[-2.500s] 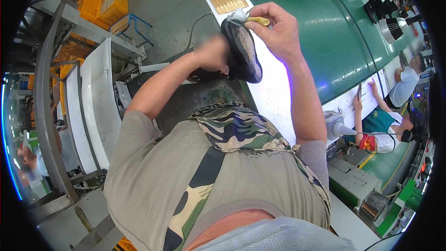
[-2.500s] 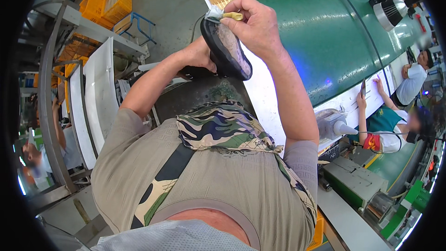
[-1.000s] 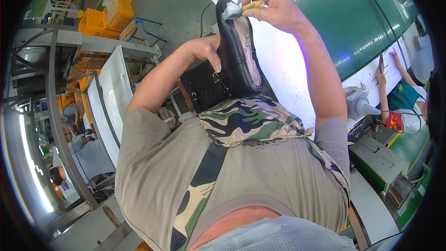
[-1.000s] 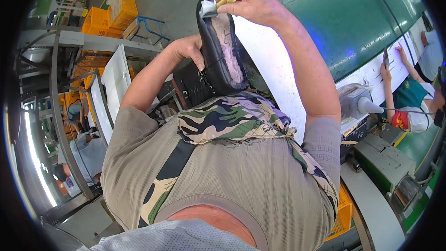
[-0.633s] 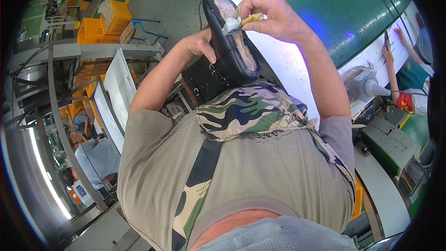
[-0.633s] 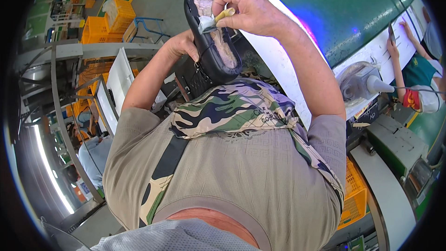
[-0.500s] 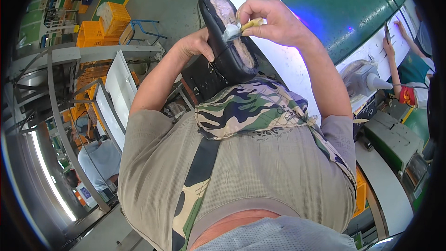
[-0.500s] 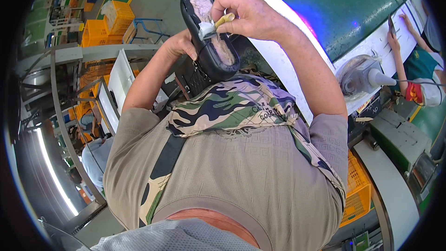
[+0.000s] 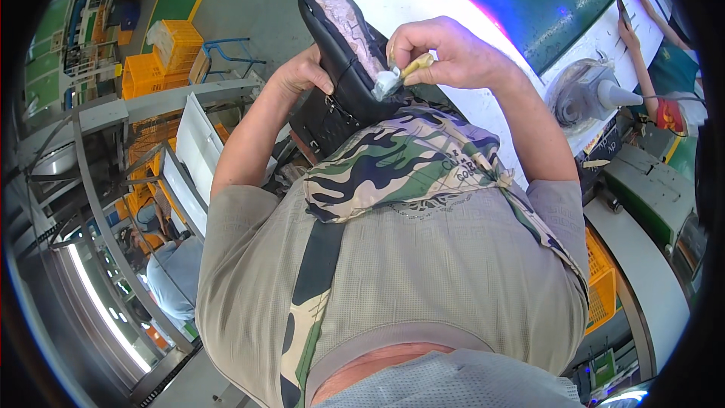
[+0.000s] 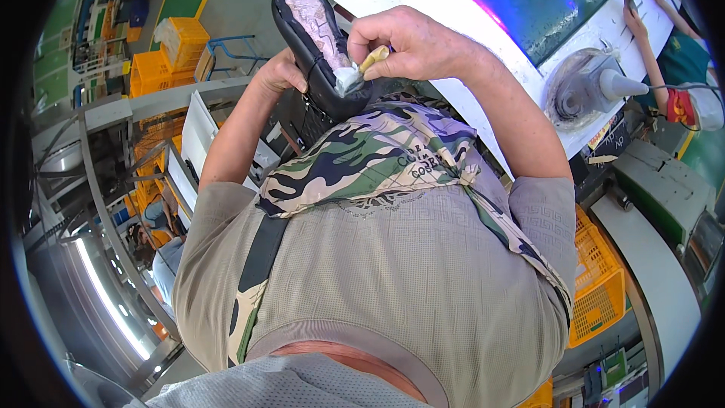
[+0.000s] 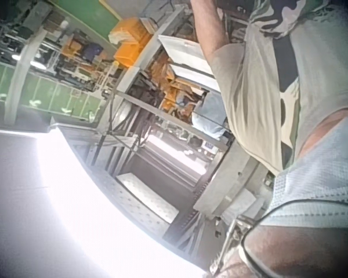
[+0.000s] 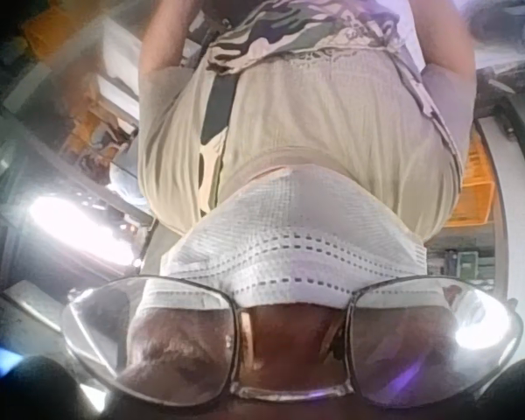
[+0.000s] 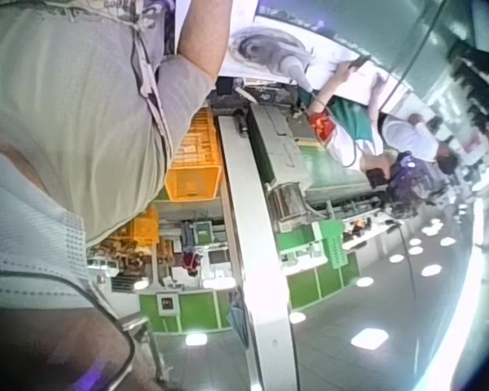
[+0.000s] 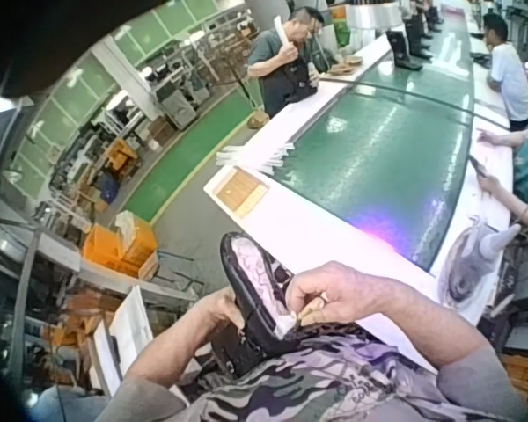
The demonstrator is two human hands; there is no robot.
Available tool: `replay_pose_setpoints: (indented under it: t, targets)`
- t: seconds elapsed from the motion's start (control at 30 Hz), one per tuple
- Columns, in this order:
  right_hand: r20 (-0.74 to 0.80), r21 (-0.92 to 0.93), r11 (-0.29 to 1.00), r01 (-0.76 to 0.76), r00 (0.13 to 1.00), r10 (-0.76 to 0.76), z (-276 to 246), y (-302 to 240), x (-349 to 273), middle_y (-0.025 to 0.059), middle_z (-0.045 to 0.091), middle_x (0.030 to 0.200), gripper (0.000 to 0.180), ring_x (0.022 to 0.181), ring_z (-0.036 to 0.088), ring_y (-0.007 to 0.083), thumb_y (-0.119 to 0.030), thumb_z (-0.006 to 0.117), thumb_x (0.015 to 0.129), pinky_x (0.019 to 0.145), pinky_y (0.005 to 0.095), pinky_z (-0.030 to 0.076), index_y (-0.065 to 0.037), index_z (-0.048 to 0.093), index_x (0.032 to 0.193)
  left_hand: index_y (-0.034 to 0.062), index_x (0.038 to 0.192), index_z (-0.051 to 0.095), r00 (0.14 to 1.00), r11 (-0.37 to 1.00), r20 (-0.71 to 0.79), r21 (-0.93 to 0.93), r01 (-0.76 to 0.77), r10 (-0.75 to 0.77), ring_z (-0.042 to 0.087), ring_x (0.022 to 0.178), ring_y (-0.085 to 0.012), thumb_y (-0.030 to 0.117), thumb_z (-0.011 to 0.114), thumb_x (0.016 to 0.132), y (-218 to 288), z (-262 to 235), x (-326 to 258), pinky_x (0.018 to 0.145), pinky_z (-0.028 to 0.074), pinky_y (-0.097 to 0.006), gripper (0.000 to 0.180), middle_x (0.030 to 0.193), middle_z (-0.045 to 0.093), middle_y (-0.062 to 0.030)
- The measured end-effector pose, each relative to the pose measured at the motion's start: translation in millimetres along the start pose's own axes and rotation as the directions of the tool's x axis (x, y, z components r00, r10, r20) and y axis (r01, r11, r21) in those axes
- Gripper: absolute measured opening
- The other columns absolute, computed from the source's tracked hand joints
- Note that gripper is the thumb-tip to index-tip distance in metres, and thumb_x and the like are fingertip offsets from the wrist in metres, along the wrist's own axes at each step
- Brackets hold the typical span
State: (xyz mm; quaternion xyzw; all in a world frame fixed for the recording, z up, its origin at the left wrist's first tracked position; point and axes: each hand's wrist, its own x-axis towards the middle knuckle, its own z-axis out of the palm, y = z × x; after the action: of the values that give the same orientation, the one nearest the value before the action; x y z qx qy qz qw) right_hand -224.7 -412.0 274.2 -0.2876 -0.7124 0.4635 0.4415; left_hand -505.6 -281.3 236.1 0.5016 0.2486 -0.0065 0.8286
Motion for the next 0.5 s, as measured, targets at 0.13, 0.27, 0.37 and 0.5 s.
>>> replay_pose_setpoints:
  t: [0.13,0.27,0.37,0.5]
  targets:
    - [0.068,0.015,0.999,-0.038,0.997,0.037,-6.9,6.7,-9.6,0.004,0.064,0.083,0.017,0.078,0.061,0.0154,-0.005,0.073,0.076,0.073,0.0306,0.049,-0.003,0.062,0.089,-0.0031,0.128,0.056,1.0,1.0,-0.023,-0.014,0.0,-0.001,0.065,0.107,-0.0241,0.003,0.077,0.033,-0.7,3.5,0.8,0.101,0.047,-0.033,0.097,0.117,0.068,-0.0133]
    - [0.052,0.104,0.993,-0.047,0.998,0.042,-12.1,18.4,-16.4,0.0027,0.063,0.084,0.017,0.08,0.06,0.0139,-0.005,0.072,0.076,0.074,0.0301,0.049,-0.004,0.062,0.089,-0.0037,0.129,0.056,0.999,1.0,-0.034,-0.024,-0.016,0.015,0.065,0.107,-0.0246,0.003,0.074,0.033,-4.9,0.2,-0.3,0.102,0.046,-0.034,0.097,0.117,0.068,-0.0136]
    - [-0.057,0.219,0.976,-0.015,0.998,0.029,-1.3,17.1,-10.6,0.002,0.063,0.086,0.017,0.082,0.059,0.0134,-0.005,0.072,0.077,0.075,0.03,0.049,-0.004,0.061,0.09,-0.0042,0.128,0.055,0.999,1.0,-0.039,-0.029,0.003,-0.004,0.065,0.107,-0.025,0.003,0.072,0.032,-4.5,-1.0,-0.4,0.102,0.046,-0.034,0.098,0.117,0.068,-0.0134]
    - [0.043,0.092,0.995,-0.041,0.998,0.037,-3.6,10.6,-8.9,0.0071,0.062,0.091,0.017,0.084,0.059,0.0166,-0.009,0.073,0.08,0.077,0.0315,0.05,-0.003,0.057,0.083,-0.0046,0.129,0.054,0.999,1.0,-0.052,-0.015,-0.003,0.002,0.065,0.107,-0.025,0.004,0.071,0.032,-2.6,2.9,-1.4,0.102,0.046,-0.034,0.098,0.118,0.067,-0.0134]
